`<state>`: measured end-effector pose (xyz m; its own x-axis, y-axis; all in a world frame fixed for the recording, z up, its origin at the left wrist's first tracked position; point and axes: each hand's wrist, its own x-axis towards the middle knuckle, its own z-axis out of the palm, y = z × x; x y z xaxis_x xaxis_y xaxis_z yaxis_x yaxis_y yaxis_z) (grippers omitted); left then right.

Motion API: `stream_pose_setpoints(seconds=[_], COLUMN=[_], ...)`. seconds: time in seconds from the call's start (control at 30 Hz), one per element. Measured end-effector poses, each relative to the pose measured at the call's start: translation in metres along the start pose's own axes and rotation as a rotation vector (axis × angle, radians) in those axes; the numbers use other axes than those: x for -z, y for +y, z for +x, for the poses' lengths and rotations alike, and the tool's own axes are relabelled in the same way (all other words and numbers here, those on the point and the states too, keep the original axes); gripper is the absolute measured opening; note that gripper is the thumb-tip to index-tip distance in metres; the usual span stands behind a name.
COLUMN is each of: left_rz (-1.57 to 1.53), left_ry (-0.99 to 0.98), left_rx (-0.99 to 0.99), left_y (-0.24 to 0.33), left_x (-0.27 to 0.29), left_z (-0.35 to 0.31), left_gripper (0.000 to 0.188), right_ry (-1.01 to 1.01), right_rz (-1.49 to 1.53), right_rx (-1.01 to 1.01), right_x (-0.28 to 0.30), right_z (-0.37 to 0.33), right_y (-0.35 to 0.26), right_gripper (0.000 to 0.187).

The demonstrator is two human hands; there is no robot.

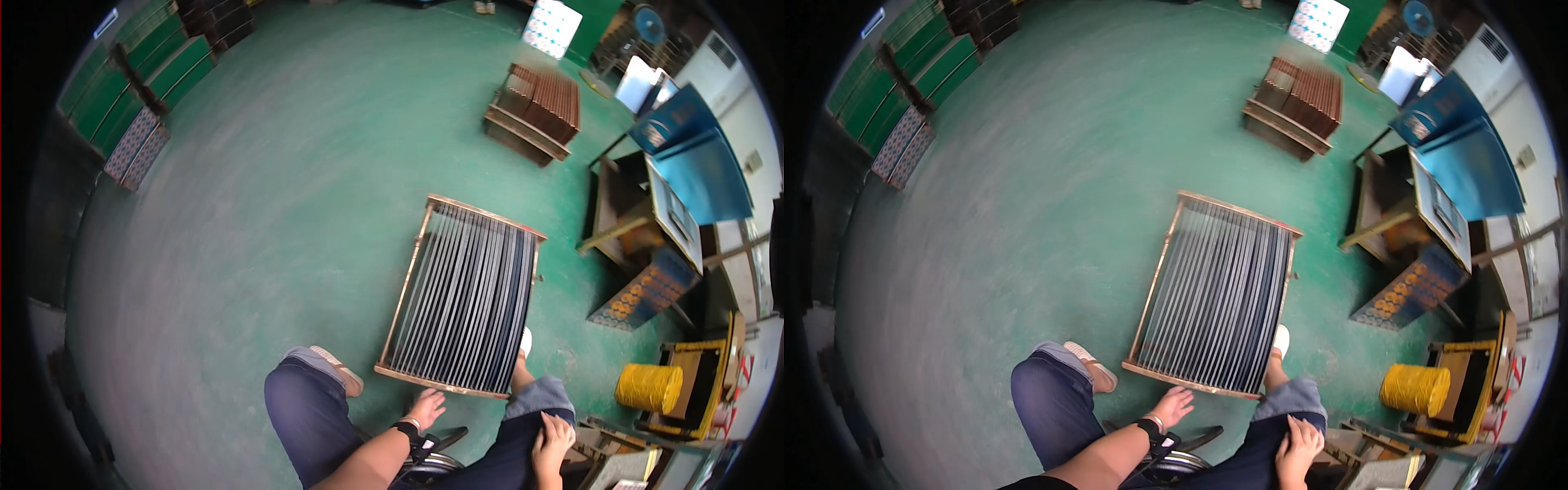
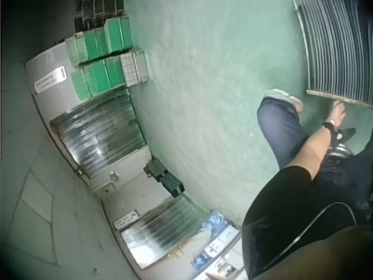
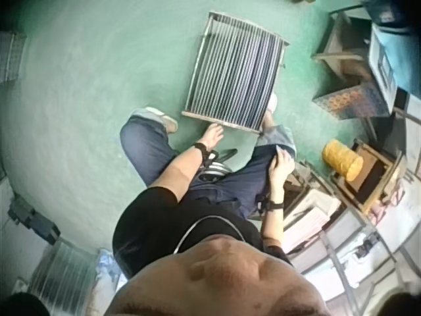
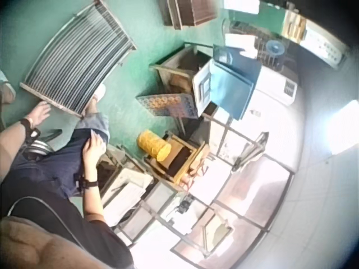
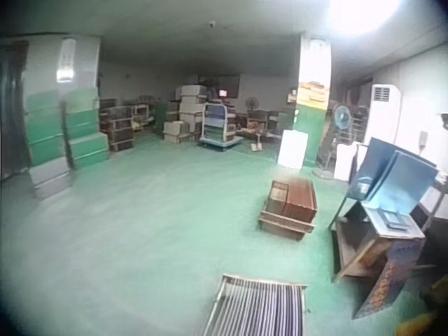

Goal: Sorting and inspecting patterned metal plates into a vertical rack.

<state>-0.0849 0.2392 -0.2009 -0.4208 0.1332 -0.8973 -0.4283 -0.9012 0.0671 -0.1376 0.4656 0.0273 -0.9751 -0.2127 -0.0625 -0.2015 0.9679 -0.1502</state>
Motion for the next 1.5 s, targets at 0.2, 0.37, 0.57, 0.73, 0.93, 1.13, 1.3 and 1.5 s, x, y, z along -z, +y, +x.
stream_pose_setpoints(seconds=[0.2,0.37,0.57,0.73,0.93,1.13,1.3,1.5], left_rz=[-0.114,-0.193,-0.080,0.064,0.272,0.536,1.442,1.385], left_ry=[-0.045,0.093,0.258,0.301,0.451,0.451,0.939,1.316], left_rx=[-0.080,-0.246,-0.495,-0.649,-0.642,-0.960,-1.106,-1.005], left_y=[-0.011,-0.012,0.075,0.221,0.312,0.295,0.196,0.178], left_x=[-0.009,-0.013,0.017,0.099,0.155,0.144,0.182,0.158], left_z=[0.025,0.021,0.011,-0.019,-0.106,-0.250,-0.278,-0.275], left_gripper=[0.030,0.022,0.021,0.025,0.052,0.037,0.024,0.019], right_ry=[-0.009,-0.070,-0.054,-0.136,-0.252,-0.358,-0.258,-0.187], right_rz=[-0.220,-0.223,-0.172,-0.113,0.250,0.538,0.683,0.619], right_rx=[0.052,0.057,0.014,0.064,0.087,0.061,-0.115,-0.052], right_x=[0.011,0.011,0.001,0.005,-0.004,-0.073,-0.192,-0.283], right_z=[0.018,0.026,0.024,0.038,0.122,0.225,0.315,0.355], right_y=[-0.014,-0.028,-0.024,-0.027,-0.045,-0.072,0.007,0.015], right_gripper=[0.034,0.037,0.033,0.035,0.037,0.038,0.042,0.036])
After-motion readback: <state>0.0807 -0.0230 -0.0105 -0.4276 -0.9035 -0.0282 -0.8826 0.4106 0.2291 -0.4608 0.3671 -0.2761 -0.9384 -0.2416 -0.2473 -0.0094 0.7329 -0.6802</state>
